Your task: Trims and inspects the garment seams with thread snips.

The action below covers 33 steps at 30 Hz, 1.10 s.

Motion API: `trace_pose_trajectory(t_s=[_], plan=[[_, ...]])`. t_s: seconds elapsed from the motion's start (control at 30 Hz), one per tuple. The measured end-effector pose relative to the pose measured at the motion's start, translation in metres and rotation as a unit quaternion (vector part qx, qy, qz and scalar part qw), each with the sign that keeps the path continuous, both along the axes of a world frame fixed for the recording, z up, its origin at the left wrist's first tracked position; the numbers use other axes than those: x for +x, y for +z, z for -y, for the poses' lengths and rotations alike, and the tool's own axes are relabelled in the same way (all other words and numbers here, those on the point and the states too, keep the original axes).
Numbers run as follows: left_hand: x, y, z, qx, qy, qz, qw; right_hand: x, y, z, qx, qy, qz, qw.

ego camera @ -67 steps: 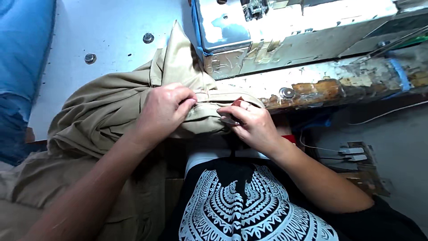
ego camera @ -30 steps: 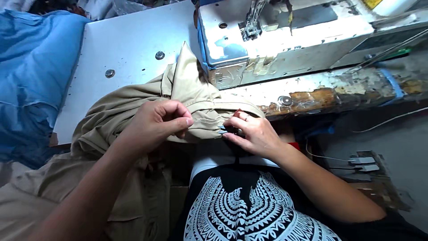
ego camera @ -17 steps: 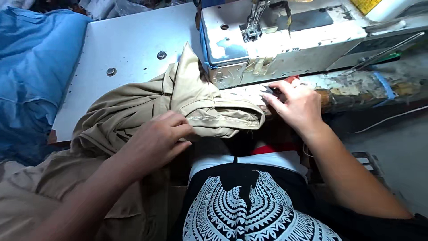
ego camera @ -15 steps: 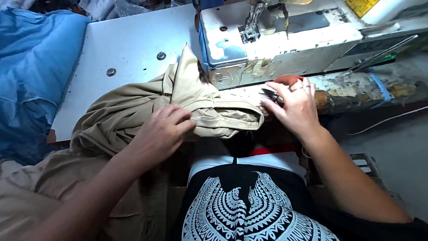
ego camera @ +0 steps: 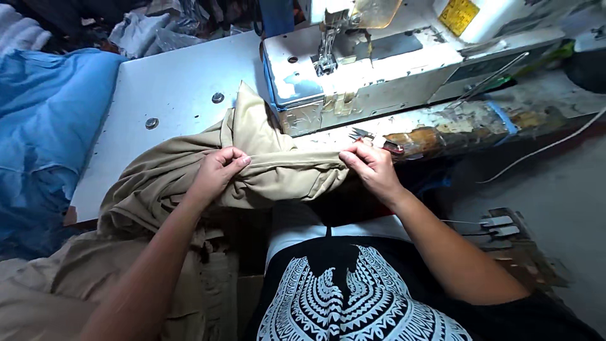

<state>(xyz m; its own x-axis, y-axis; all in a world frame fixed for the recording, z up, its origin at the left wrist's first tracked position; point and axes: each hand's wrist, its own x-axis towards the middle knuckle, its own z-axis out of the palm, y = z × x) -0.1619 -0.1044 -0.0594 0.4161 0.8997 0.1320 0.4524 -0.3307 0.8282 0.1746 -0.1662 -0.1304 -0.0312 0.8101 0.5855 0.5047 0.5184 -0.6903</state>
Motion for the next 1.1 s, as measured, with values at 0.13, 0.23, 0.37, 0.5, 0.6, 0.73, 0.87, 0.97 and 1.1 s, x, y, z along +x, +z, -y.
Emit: trace_pose_trajectory(t_s=[0.13, 0.23, 0.37, 0.5, 0.6, 0.73, 0.87, 0.97, 1.1], plan=[[-0.001, 0.0, 0.002, -0.011, 0.007, 0.007, 1.0, -0.002, -0.001, 0.0, 0.007, -0.007, 0.012, 1.0], [0.0, -0.002, 0.001, -0.004, 0.002, 0.014, 1.0, -0.002, 0.0, 0.003, 0.002, -0.016, 0.022, 1.0], [-0.002, -0.006, 0.001, 0.011, -0.002, 0.024, 1.0, -0.002, -0.001, -0.001, 0.008, -0.013, 0.018, 1.0], [-0.001, -0.006, 0.001, 0.008, -0.001, 0.026, 1.0, -0.003, -0.002, -0.003, 0.007, -0.019, 0.013, 1.0], [0.0, -0.008, 0.001, -0.012, 0.032, 0.057, 0.998, -0.004, -0.002, -0.002, 0.004, -0.031, 0.016, 0.999], [0.0, -0.013, 0.001, -0.035, 0.094, 0.154, 0.983, -0.006, -0.002, 0.001, 0.01, -0.06, 0.018, 0.998], [0.002, -0.013, 0.002, -0.033, 0.104, 0.17, 0.979, -0.004, -0.001, 0.0, 0.005, -0.055, 0.015, 0.998], [-0.004, -0.019, -0.003, -0.018, 0.066, 0.159, 0.985, -0.003, -0.001, -0.001, 0.006, -0.046, 0.01, 0.999], [0.0, -0.013, 0.002, -0.004, 0.065, 0.11, 0.992, -0.006, -0.003, -0.002, 0.019, -0.052, -0.002, 0.998]])
